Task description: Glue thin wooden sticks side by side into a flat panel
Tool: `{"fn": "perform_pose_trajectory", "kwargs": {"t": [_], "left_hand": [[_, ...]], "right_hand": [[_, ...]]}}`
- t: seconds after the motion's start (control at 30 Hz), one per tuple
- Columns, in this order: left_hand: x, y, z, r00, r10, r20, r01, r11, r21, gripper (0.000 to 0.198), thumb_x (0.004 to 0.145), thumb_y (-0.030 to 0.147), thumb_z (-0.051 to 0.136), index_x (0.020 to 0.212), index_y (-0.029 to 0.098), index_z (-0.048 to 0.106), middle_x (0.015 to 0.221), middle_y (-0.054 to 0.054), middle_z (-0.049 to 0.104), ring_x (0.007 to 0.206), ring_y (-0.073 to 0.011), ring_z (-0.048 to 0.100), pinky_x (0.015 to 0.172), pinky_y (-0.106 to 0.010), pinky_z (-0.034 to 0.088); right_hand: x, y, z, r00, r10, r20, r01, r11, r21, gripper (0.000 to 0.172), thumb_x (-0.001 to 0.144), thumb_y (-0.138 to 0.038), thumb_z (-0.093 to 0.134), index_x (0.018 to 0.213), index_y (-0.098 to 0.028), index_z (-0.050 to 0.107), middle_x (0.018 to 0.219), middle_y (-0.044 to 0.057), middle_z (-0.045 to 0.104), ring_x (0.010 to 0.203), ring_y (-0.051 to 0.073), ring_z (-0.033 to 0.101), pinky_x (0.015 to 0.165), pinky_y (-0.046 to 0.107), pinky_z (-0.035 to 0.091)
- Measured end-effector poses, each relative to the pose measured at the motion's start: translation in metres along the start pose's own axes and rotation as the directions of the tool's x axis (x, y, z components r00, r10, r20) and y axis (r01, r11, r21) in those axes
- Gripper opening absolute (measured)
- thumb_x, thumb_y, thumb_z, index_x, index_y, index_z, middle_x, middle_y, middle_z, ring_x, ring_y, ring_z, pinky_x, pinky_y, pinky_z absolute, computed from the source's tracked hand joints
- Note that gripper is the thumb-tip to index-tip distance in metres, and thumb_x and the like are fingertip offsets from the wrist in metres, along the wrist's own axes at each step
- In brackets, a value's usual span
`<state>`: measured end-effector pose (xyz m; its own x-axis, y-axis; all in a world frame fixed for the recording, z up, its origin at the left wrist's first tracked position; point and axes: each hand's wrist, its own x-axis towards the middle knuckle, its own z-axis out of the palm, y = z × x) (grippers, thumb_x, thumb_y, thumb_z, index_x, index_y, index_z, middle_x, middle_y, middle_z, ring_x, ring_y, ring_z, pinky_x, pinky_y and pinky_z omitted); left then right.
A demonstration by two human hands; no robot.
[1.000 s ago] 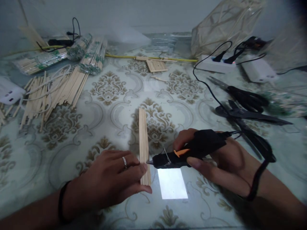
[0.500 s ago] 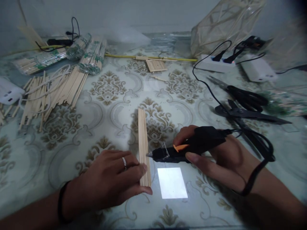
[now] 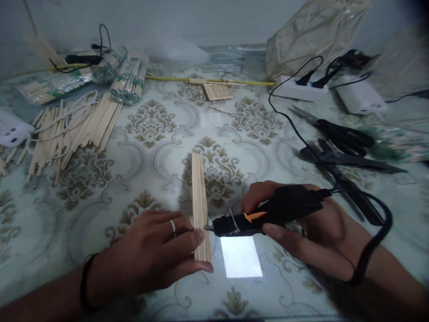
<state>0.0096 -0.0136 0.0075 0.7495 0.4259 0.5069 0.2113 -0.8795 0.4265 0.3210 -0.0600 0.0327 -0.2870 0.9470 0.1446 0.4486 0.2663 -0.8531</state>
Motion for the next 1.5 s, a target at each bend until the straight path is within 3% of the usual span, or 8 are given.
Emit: {"fn": "perform_pose_trajectory", "kwargs": {"t": [0.3,0.53,0.73,1.03,1.2,1.5], "left_hand": [[0.002,0.002,-0.003,1.000,0.012,0.012,-0.013,1.000,0.014,0.033,0.128,0.046,0.057,0.110,0.020,0.064,0.082,0.005,0.075,0.062,-0.0103,0.064,0.059,-0.026,0.051],[-0.001,0.002,-0.001,1.000,0.005,0.006,-0.005,0.999,0.037,0.032,0.127,0.046,0.059,0.111,0.020,0.065,0.083,0.005,0.075,0.063,-0.0109,0.066,0.063,-0.028,0.055],[0.000,0.003,-0.002,1.000,0.008,0.012,-0.009,0.999,0.042,0.033,0.128,0.047,0.057,0.111,0.019,0.064,0.081,0.005,0.073,0.060,-0.0098,0.065,0.060,-0.026,0.053],[0.001,0.001,-0.003,1.000,0.014,0.005,-0.014,0.999,0.035,0.033,0.129,0.046,0.056,0.110,0.020,0.064,0.079,0.005,0.075,0.058,-0.0099,0.063,0.058,-0.027,0.054],[0.001,0.002,-0.003,1.000,0.025,0.009,-0.025,0.999,0.023,0.032,0.128,0.046,0.058,0.109,0.021,0.064,0.079,0.005,0.074,0.058,-0.0105,0.064,0.058,-0.028,0.054],[0.000,0.000,-0.001,1.000,0.017,0.004,-0.017,1.000,0.015,0.030,0.126,0.045,0.061,0.111,0.020,0.065,0.081,0.004,0.074,0.060,-0.0111,0.063,0.060,-0.028,0.053]], "right_hand": [[0.002,-0.001,0.000,0.999,-0.010,0.030,0.010,1.000,0.006,0.007,0.110,-0.030,0.069,0.113,-0.034,0.075,0.092,-0.006,0.079,0.076,0.014,0.076,0.072,0.026,0.057],[-0.003,0.004,0.002,1.000,-0.010,-0.021,0.010,1.000,-0.027,0.012,0.112,-0.040,0.072,0.117,-0.031,0.079,0.095,0.001,0.083,0.080,0.021,0.079,0.080,0.033,0.064],[0.002,0.008,0.000,0.999,-0.037,-0.009,0.037,0.999,-0.014,0.012,0.110,-0.042,0.075,0.113,-0.031,0.080,0.092,0.001,0.084,0.075,0.021,0.080,0.073,0.033,0.067],[0.001,0.004,0.002,1.000,0.018,-0.020,-0.019,1.000,-0.017,0.012,0.110,-0.041,0.074,0.112,-0.030,0.079,0.092,0.001,0.083,0.077,0.022,0.080,0.073,0.033,0.065],[0.003,0.008,0.001,0.998,-0.054,-0.023,0.054,0.998,-0.012,0.008,0.110,-0.039,0.075,0.114,-0.033,0.080,0.091,-0.003,0.084,0.075,0.019,0.080,0.076,0.030,0.066],[0.001,0.015,0.000,0.997,-0.070,-0.027,0.069,0.996,-0.049,0.012,0.110,-0.041,0.074,0.117,-0.032,0.080,0.093,0.000,0.085,0.076,0.021,0.082,0.074,0.032,0.068]]}}
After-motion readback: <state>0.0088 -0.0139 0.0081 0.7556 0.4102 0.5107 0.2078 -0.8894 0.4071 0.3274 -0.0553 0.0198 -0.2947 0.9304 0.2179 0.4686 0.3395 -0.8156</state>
